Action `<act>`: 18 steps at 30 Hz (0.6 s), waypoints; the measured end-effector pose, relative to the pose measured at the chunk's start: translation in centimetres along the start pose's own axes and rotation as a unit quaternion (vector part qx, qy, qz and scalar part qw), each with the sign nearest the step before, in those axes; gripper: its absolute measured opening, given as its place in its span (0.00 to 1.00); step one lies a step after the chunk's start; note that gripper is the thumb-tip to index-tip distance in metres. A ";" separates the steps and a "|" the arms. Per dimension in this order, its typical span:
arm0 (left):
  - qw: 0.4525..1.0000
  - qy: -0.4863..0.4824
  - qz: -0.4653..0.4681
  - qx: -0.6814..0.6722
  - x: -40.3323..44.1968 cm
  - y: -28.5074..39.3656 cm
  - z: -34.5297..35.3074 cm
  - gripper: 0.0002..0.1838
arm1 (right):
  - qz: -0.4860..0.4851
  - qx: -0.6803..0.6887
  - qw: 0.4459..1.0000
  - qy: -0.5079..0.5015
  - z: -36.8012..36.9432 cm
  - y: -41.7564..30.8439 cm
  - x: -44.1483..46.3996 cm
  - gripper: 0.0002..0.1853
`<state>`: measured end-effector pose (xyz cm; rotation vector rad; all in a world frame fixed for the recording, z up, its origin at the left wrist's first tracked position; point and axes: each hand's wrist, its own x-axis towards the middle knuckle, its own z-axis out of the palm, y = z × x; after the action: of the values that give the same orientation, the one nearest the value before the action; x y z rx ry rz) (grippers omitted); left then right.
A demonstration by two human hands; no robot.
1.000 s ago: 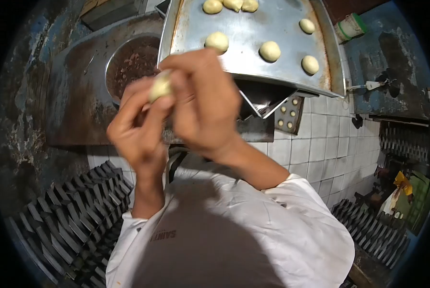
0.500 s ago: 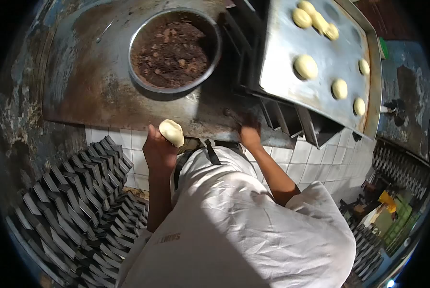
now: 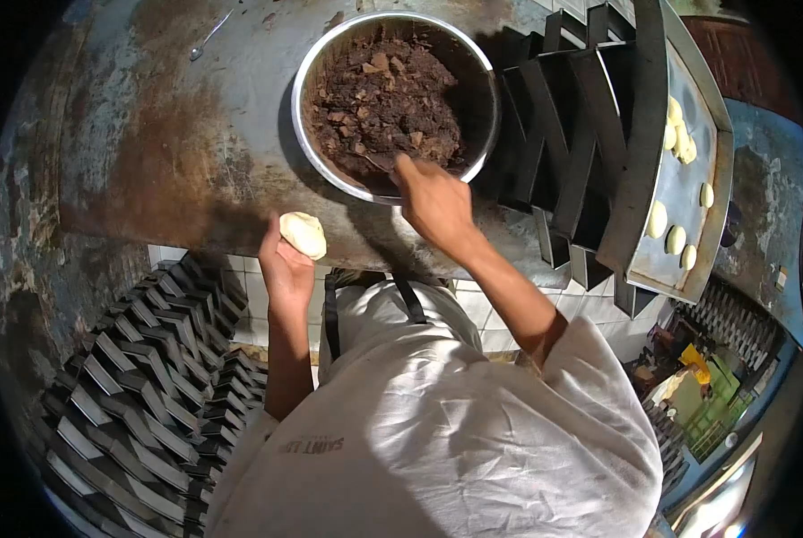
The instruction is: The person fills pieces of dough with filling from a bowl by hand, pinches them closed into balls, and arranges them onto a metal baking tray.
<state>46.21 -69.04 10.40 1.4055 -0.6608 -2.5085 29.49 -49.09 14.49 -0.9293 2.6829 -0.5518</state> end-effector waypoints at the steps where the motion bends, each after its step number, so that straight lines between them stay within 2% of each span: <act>1: 1.000 -0.013 0.005 -0.017 -0.1 0.8 0.5 0.15 | -0.001 -0.033 0.999 -0.018 1.8 -0.1 1.6 0.07; 6: 0.999 -0.004 0.020 -0.040 0.9 2.7 -0.8 0.14 | 0.011 -0.071 0.992 -0.105 4.9 -0.3 4.5 0.09; 8: 0.998 -0.017 0.017 -0.051 1.4 2.9 -1.5 0.14 | 0.048 -0.082 0.984 -0.151 5.0 -0.7 4.9 0.10; 9: 0.998 -0.016 0.017 -0.051 1.5 3.0 -1.6 0.14 | 0.097 -0.044 0.982 -0.157 7.0 0.4 5.1 0.13; 10: 0.998 -0.025 0.010 -0.060 1.6 3.1 -1.6 0.14 | 0.098 -0.044 0.982 -0.157 7.3 0.9 5.0 0.13; 12: 0.997 -0.039 0.002 -0.067 1.9 3.3 -1.2 0.15 | 0.114 0.105 0.982 -0.107 7.0 2.3 4.7 0.11; 13: 0.997 -0.046 0.005 -0.061 1.8 3.4 -0.6 0.16 | 0.147 0.219 0.952 -0.154 6.5 3.3 5.3 0.09; 14: 0.997 -0.052 0.009 -0.055 1.7 3.4 -0.2 0.16 | 0.198 0.409 0.866 -0.208 7.0 5.0 5.2 0.12; 16: 0.997 -0.063 0.010 -0.050 1.7 3.0 0.7 0.16 | 0.243 0.564 0.750 -0.245 4.6 5.0 4.4 0.14; 18: 0.996 -0.074 0.017 -0.046 1.3 2.3 2.2 0.15 | 0.221 0.573 0.751 -0.244 0.7 3.9 2.8 0.15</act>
<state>43.52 -70.92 11.47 1.1773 -0.5809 -2.5983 25.50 -48.26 11.85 -0.0266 1.4791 -1.3397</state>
